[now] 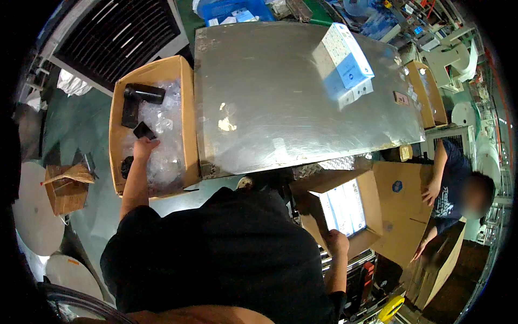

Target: The person packs product boxes into larger cardboard cartons, placing items inside, adding bubble wrap, and folding the carton flaps closed.

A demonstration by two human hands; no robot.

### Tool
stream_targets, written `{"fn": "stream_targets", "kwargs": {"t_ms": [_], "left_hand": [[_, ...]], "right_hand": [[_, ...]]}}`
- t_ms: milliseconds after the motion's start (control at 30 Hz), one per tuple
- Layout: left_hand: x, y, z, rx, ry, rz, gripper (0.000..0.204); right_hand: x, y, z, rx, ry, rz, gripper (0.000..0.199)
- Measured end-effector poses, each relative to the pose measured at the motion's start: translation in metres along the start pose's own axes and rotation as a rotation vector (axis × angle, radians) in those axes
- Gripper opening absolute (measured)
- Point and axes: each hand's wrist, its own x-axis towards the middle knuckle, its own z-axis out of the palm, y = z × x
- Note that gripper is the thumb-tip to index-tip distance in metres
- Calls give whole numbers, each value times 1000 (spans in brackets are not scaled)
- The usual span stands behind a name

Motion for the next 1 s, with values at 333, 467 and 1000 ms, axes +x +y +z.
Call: {"fn": "stream_targets", "kwargs": {"t_ms": [333,467,1000], "left_hand": [[-29,171,23,-1025,-396,380,16],[-120,317,81,-837,-896,409,17],[-289,387,195,-547,-1142,478,36]], "right_hand": [[21,-132,-87,517,508,-276,25],[34,-203,-111,906,363,-569,30],[121,76,62,828,260,660,54]]}}
